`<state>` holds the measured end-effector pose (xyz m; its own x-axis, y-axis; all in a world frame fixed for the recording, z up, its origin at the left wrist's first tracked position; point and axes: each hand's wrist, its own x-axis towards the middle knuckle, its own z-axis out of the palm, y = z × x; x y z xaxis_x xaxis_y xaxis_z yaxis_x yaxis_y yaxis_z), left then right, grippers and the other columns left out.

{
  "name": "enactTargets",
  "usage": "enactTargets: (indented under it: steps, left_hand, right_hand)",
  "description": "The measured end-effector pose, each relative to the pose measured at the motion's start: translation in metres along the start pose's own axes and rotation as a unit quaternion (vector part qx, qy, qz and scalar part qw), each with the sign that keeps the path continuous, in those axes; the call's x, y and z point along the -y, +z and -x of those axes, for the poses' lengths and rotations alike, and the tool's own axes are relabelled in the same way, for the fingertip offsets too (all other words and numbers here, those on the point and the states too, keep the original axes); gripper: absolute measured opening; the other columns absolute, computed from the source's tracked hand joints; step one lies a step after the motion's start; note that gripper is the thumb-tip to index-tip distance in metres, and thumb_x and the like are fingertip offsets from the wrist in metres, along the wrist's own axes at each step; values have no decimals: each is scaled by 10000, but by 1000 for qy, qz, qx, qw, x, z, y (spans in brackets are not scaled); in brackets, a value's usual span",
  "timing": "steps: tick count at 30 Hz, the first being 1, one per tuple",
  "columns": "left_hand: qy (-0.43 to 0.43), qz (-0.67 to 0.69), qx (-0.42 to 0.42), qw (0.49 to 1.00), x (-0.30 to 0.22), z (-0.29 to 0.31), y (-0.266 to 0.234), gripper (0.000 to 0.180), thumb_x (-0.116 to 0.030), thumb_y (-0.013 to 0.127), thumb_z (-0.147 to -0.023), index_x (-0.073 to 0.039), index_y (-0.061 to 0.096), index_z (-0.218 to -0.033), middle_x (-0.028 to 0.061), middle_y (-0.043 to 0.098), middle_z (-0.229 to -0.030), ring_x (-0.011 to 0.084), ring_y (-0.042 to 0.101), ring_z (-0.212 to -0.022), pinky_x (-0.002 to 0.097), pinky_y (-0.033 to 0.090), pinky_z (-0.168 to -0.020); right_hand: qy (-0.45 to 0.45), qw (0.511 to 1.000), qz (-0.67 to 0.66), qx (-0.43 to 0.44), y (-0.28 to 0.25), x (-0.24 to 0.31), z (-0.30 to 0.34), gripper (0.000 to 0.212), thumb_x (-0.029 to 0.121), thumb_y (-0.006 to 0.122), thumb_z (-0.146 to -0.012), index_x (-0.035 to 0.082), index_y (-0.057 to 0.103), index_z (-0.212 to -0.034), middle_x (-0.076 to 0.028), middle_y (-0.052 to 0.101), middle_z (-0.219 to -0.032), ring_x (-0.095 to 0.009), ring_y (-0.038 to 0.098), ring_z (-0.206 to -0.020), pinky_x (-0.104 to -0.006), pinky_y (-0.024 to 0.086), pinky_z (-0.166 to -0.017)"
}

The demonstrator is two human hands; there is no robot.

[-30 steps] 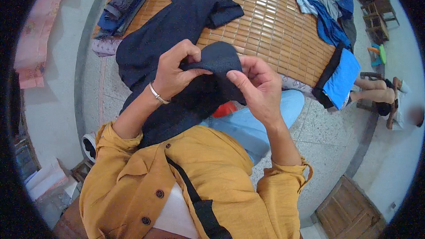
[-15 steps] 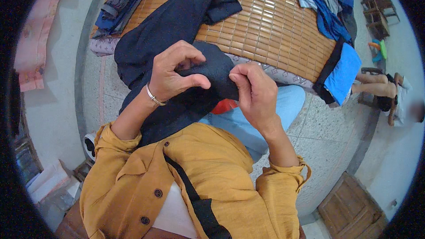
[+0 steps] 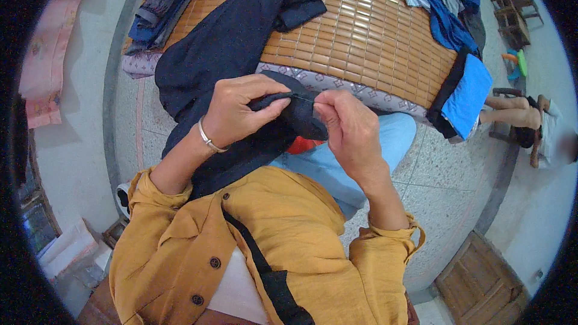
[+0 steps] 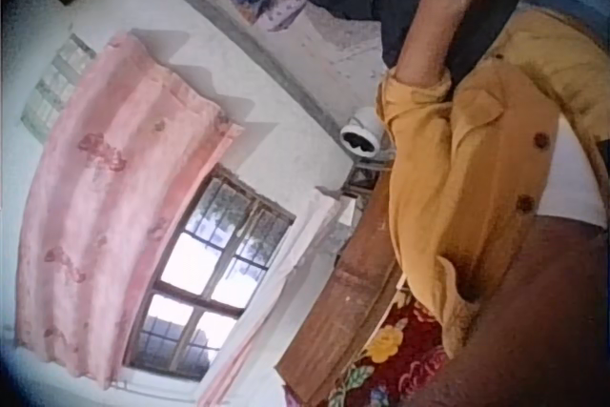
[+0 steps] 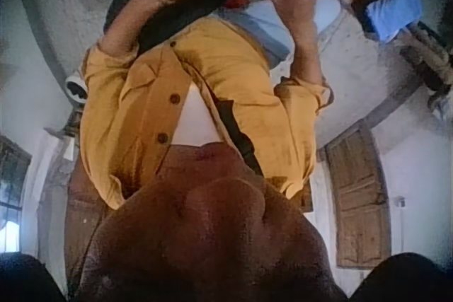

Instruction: The person folds a dark grey garment, then a blue t-shirt, and finally a pair of dark trousers on a bamboo mat. Each item is smoothed, folded into a compact rectangle, and placed on a growing stack.

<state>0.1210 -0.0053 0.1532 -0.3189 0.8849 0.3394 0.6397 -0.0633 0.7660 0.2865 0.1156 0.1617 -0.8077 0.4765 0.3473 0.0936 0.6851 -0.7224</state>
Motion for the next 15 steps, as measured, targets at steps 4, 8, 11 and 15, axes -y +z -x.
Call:
enactTargets:
  steps: [4,8,11,15]
  left_hand:
    - [3,8,-2,1000,-11,-5,-9,136,-31,701,-705,-13,678,-838,111,664,-788,218,652,-700,276,508,-626]
    - [53,-11,-3,999,-33,-2,-22,161,-34,724,-672,-29,679,-827,101,672,-806,217,661,-725,278,520,-635]
    - [34,17,77,996,-76,-5,-53,198,-51,755,-634,-42,683,-818,89,680,-814,205,664,-727,281,525,-633]
    - [102,99,139,980,-107,7,-77,150,-162,712,-725,-93,668,-850,56,641,-813,138,648,-752,212,490,-535]
  right_hand:
    - [-33,998,34,29,-9,4,-2,84,-10,630,-784,13,593,-856,-113,589,-748,-248,590,-619,-321,457,-546]
    - [96,980,-129,114,-37,35,-1,60,3,645,-766,9,629,-823,-102,634,-744,-240,623,-637,-302,485,-575]
    - [94,937,-304,145,-62,59,-2,36,20,652,-754,-6,646,-778,-107,654,-729,-229,646,-631,-283,505,-577]
    - [-25,836,-549,0,-50,75,11,135,51,674,-749,-47,635,-666,-160,624,-651,-253,627,-542,-312,484,-458]
